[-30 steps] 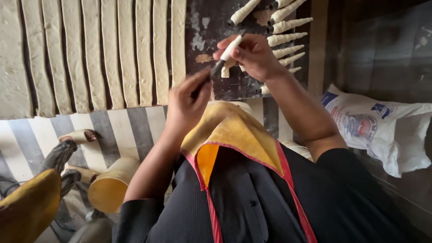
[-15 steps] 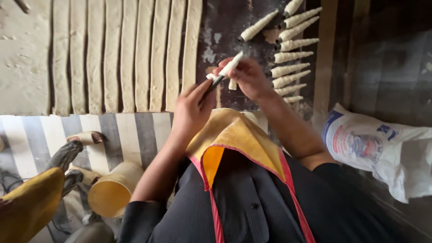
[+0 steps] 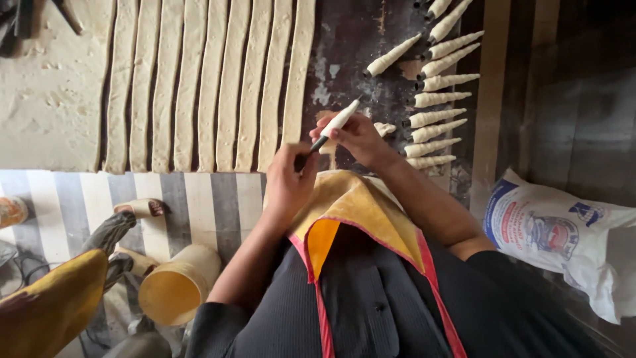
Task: The recorder is wrapping thin strips of dough around cone-shaped molds on a flour-dusted work surface.
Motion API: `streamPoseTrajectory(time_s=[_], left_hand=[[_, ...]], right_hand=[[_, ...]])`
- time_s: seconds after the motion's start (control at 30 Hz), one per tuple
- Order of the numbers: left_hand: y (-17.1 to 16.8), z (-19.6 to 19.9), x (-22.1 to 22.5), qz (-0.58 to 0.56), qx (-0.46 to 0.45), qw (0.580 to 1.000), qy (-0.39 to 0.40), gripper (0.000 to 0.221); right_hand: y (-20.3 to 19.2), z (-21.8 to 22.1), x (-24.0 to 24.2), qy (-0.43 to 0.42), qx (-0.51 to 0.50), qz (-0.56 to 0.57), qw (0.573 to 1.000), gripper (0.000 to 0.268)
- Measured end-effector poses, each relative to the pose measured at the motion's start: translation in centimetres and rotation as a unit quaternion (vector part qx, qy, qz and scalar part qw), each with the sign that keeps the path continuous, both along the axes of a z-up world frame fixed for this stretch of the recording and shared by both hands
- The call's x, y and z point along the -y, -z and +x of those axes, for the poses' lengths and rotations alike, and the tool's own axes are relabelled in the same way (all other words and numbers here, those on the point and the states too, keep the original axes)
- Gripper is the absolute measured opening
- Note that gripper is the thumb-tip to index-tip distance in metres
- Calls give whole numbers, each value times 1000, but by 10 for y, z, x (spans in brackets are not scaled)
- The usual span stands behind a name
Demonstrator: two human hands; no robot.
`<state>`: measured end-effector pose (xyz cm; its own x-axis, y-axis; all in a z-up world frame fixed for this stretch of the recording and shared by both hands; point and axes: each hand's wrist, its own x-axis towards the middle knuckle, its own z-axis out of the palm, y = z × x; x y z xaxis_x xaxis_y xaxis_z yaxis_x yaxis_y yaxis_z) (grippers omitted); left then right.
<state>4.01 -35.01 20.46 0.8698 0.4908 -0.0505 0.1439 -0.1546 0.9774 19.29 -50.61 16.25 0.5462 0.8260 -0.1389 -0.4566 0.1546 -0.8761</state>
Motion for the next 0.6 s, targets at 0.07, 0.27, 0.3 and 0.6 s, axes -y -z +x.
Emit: streamPoseTrajectory(time_s=[0.07,0.27,0.3,0.6], left_hand=[[30,3,1,-331,-20,944,-3,10],[35,-9,-9,-142,6,990,13,11],[39,-7,-11,-139,2,990,10,11],[41,-5,-13,-626,-18,767,-142,22]], right_hand=[[-1,-4,-1,6,4,-46,999,31],[8,-6,-1,-7,48,-35,998,31],[10,-5,0,-10,44,-32,998,31],[12,-4,-6,-17,58,-7,998,36]])
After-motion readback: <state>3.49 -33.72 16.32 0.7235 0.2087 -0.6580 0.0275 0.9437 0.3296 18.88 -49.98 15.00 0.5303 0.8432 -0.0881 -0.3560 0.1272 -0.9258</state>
